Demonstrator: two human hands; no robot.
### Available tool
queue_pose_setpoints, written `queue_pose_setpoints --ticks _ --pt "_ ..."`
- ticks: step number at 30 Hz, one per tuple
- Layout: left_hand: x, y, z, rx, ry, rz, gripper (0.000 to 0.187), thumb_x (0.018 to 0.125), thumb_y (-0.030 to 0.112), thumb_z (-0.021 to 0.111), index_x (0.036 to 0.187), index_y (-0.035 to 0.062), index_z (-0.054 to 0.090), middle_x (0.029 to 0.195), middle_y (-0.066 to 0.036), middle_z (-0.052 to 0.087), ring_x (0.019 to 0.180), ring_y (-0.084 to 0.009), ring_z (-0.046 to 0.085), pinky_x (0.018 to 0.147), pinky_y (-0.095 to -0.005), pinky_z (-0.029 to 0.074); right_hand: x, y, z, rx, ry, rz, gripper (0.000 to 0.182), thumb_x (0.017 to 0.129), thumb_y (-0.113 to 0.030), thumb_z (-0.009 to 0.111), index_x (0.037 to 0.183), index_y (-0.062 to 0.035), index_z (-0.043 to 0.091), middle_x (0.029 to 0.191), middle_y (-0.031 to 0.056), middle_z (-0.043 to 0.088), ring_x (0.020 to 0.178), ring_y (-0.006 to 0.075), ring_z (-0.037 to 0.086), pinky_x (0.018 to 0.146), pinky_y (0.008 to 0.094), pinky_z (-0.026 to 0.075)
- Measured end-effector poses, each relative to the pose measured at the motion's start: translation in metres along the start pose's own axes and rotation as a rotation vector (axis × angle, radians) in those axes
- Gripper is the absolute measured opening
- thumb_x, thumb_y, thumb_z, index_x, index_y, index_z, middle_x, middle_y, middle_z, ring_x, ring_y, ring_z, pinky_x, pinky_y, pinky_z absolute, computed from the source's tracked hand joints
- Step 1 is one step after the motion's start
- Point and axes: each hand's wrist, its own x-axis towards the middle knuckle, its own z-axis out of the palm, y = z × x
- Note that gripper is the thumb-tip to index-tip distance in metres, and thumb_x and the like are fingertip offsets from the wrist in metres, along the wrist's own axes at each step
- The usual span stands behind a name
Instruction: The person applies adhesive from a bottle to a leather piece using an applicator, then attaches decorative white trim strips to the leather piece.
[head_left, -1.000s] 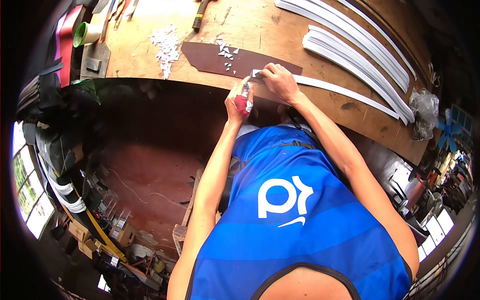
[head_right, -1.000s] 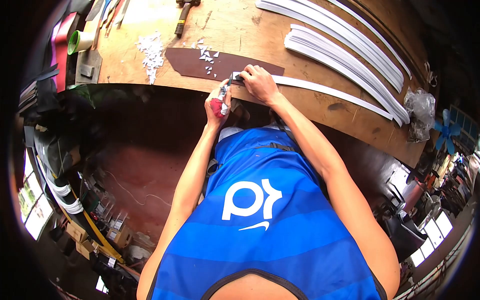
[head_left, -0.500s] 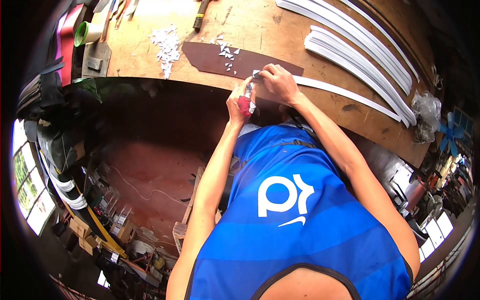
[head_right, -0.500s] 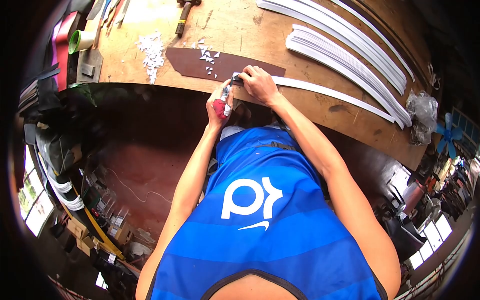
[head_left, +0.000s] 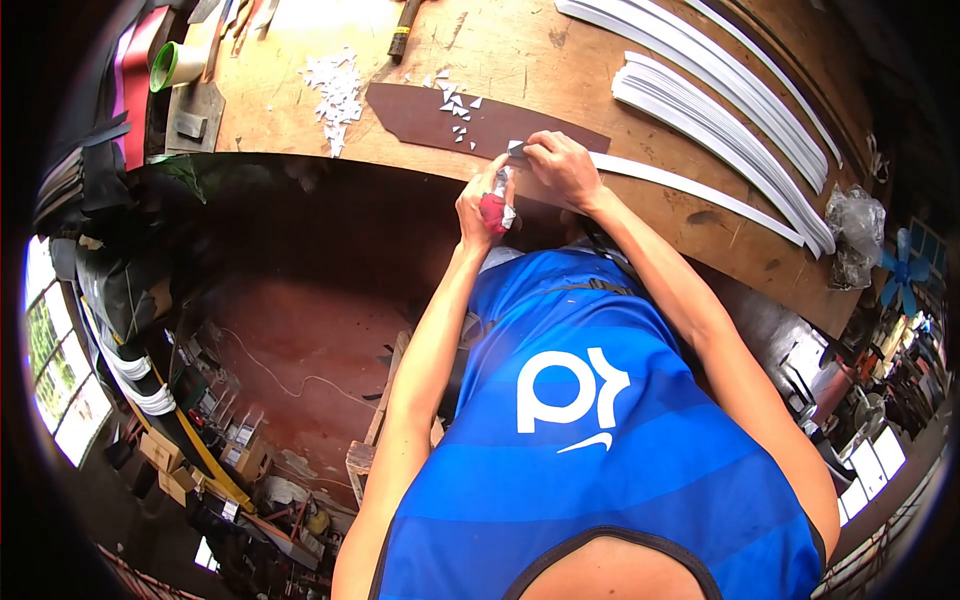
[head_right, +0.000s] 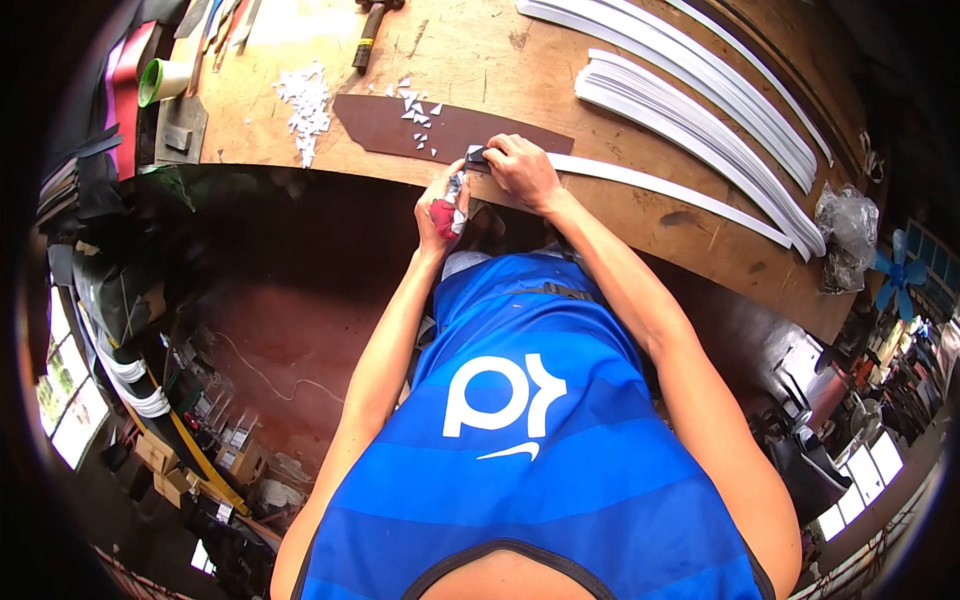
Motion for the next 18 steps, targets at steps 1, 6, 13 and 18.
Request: queue_pose_setpoints --ticks 1,6,13,18 --pt "-0.0001 0.0002 -0.0004 -0.003 -0.001 0.006 0.036 0.089 0.017 0.07 0.125 0.0134 0.066 0.09 -0.021 0.069 0.08 -0.0365 0.07 0.071 -0.0414 0.056 -0.0001 -0.0001 0.0 0.001 -0.001 0.0 0.016 0.078 -0.01 0.069 0.093 -0.0064 0.068 0.102 0.0058 0.063 0.093 0.0233 0.063 0.083 0.0343 0.053" --pt "-0.0004 0.0011 0.0001 -0.02 0.026 0.033 0.037 0.089 0.017 0.07 0.126 0.0141 0.066 0.087 -0.02 0.068 0.077 -0.0362 0.069 0.068 -0.0416 0.055 0.0012 -0.0019 -0.0023 0.004 0.002 0.0 0.015 0.077 -0.01 0.069 0.092 -0.0064 0.067 0.101 0.0058 0.063 0.093 0.0231 0.063 0.082 0.0343 0.054" --pt "-0.0002 0.0021 -0.0008 0.085 -0.056 -0.004 0.029 0.094 0.013 0.067 0.121 0.003 0.067 0.096 -0.02 0.071 0.082 -0.0273 0.072 0.073 -0.0344 0.055 0.0032 -0.0025 -0.0038 0.0 -0.004 -0.013 0.011 0.078 -0.01 0.068 0.088 -0.0069 0.067 0.102 0.0061 0.062 0.094 0.0234 0.063 0.082 0.0344 0.054" --pt "0.0007 0.0026 0.0004 0.062 -0.056 -0.022 0.029 0.094 0.014 0.067 0.12 0.0024 0.068 0.096 -0.02 0.072 0.083 -0.0265 0.073 0.073 -0.0339 0.056 0.0035 -0.0015 -0.0035 -0.003 -0.031 -0.018 0.011 0.077 -0.011 0.067 0.087 -0.0071 0.066 0.103 0.0062 0.062 0.093 0.0239 0.062 0.081 0.0346 0.054"
